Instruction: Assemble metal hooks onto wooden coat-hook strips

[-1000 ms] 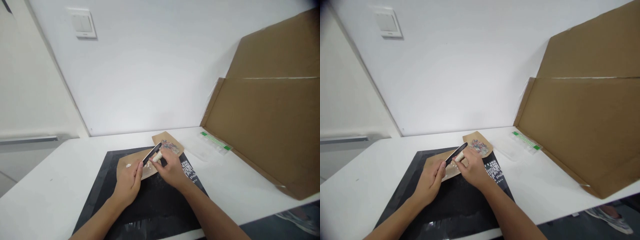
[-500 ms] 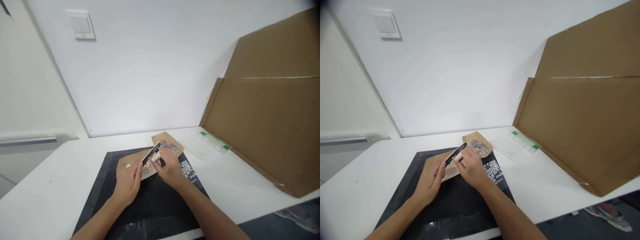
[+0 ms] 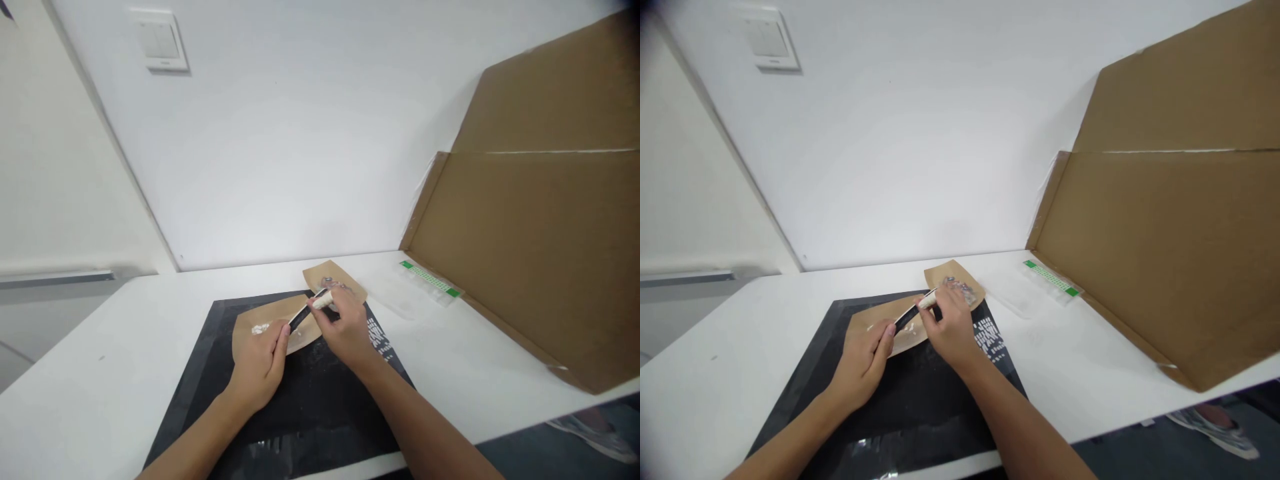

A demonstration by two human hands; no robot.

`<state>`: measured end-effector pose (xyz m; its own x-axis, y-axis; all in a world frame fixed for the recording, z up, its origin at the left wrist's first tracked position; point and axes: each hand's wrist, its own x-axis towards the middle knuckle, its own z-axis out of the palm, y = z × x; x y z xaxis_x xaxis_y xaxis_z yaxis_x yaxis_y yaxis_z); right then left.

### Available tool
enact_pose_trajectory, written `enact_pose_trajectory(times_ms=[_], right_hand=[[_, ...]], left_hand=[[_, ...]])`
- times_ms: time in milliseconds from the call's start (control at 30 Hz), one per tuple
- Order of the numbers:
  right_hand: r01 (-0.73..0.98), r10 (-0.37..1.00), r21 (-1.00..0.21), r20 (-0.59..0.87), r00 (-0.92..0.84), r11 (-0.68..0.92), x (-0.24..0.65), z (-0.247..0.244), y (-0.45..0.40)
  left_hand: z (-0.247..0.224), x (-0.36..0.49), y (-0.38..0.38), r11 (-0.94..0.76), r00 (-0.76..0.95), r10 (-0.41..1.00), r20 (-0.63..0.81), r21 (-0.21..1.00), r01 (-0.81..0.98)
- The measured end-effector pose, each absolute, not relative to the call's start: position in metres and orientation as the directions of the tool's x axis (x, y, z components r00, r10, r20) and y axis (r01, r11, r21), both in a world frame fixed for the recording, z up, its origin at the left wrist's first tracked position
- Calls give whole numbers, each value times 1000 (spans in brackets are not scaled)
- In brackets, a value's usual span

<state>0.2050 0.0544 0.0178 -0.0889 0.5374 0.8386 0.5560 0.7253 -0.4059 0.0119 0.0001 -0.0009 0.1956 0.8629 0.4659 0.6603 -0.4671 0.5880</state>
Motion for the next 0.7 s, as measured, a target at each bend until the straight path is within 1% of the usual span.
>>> enact_pose_trajectory(times_ms=[67, 133, 267, 333, 400, 500, 600, 700], right_hand=[[544, 517, -366, 843, -150, 755, 202, 17, 52], [531, 513, -358, 840, -174, 768, 201, 17, 50], [543, 538, -409, 837, -97, 734, 206, 20, 53], [545, 566, -456, 823, -41, 703, 210, 21, 56], [546, 581, -474, 814, -29, 691, 211, 21, 57], [538, 548, -409, 828, -122, 737, 206, 18, 54], [500, 504, -341, 831, -236, 796, 199, 15, 50], [509, 504, -343, 836, -217, 789, 199, 16, 50]], left_hand=[[-2, 11, 2, -466, 190, 862, 470, 587, 661], [-2, 10, 2, -472, 189, 857, 479, 584, 661], [-1, 10, 1, -462, 178, 862, 475, 589, 663], [-1, 11, 0, -438, 160, 876, 455, 612, 658], [-2, 11, 0, -420, 145, 887, 438, 638, 645], [-4, 9, 1, -418, 135, 889, 438, 653, 632], [-4, 8, 2, -430, 133, 878, 460, 636, 641], [-2, 8, 2, -433, 131, 873, 469, 626, 648]])
